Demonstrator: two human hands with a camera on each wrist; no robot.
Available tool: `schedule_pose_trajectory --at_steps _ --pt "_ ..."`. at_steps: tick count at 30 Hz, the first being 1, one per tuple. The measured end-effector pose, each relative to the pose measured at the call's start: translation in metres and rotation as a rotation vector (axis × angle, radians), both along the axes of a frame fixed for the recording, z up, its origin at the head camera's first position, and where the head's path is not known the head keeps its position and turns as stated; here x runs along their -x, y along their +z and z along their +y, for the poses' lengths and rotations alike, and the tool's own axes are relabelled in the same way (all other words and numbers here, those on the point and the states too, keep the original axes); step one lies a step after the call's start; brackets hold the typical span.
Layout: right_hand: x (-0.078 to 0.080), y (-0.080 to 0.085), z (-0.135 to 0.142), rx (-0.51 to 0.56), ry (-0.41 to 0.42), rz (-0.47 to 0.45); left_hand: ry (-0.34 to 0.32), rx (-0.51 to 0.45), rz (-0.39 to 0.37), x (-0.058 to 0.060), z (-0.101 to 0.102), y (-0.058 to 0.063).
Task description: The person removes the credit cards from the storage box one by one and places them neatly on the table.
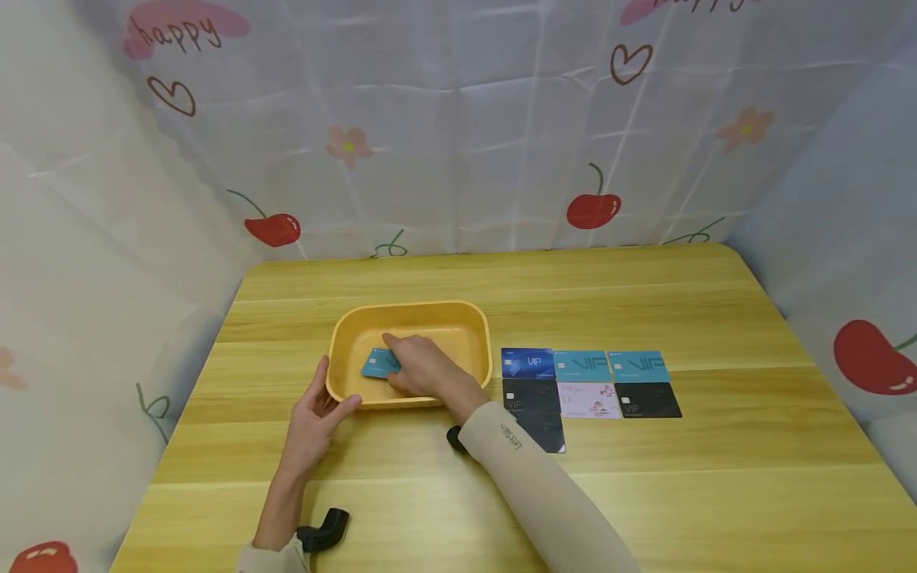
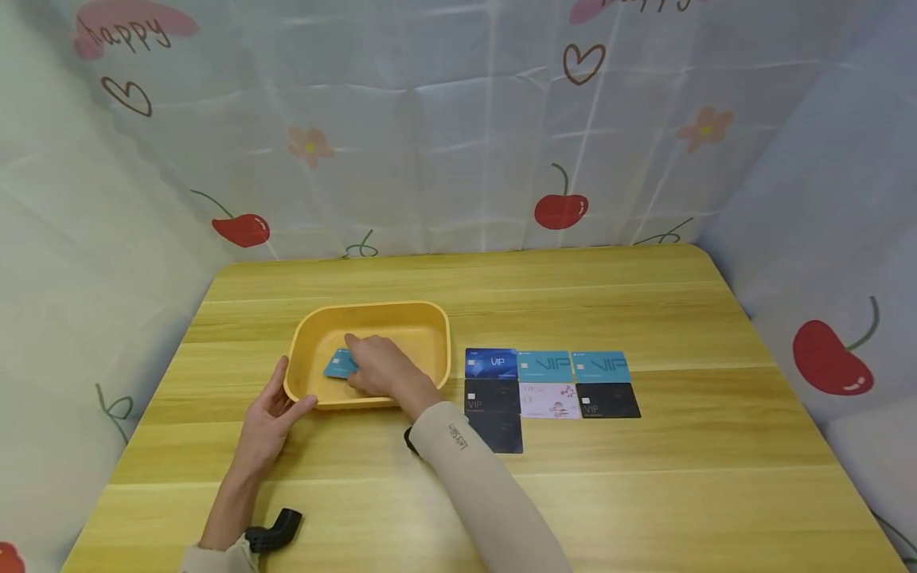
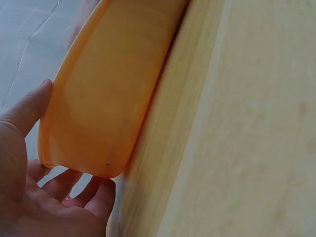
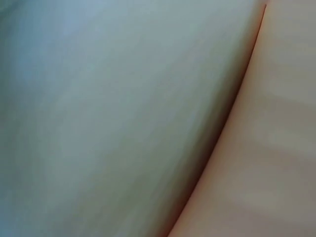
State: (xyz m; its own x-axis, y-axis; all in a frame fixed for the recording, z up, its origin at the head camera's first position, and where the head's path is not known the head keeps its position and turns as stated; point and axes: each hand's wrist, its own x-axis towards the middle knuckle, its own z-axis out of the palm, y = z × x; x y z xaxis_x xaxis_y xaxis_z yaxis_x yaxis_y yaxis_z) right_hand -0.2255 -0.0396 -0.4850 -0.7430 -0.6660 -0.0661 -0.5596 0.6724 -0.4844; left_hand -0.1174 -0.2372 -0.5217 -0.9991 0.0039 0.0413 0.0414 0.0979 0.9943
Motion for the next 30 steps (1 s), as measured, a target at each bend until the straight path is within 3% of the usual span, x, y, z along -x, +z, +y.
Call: schedule_pose_trajectory --at_steps 11,19,25,30 --pt "-0.0014 -0.0006 0.0044 0.064 -0.007 -0.001 -0.002 0.005 -0.003 0.0002 0.0019 -0.0005" --pt "0.0009 -0.0043 0.002 0.009 0.035 -0.022 -0.003 -0.001 0.002 0.0012 0.0016 -0.001" --pt "0.0021 -0.0068 -0.002 0.049 0.068 -0.056 -0.009 -0.014 0.013 0.0012 0.0007 -0.0006" --pt "0.0032 -0.0068 -0.0034 -0.026 0.09 -0.042 -0.004 -0.004 0.009 0.0013 0.0002 -0.0004"
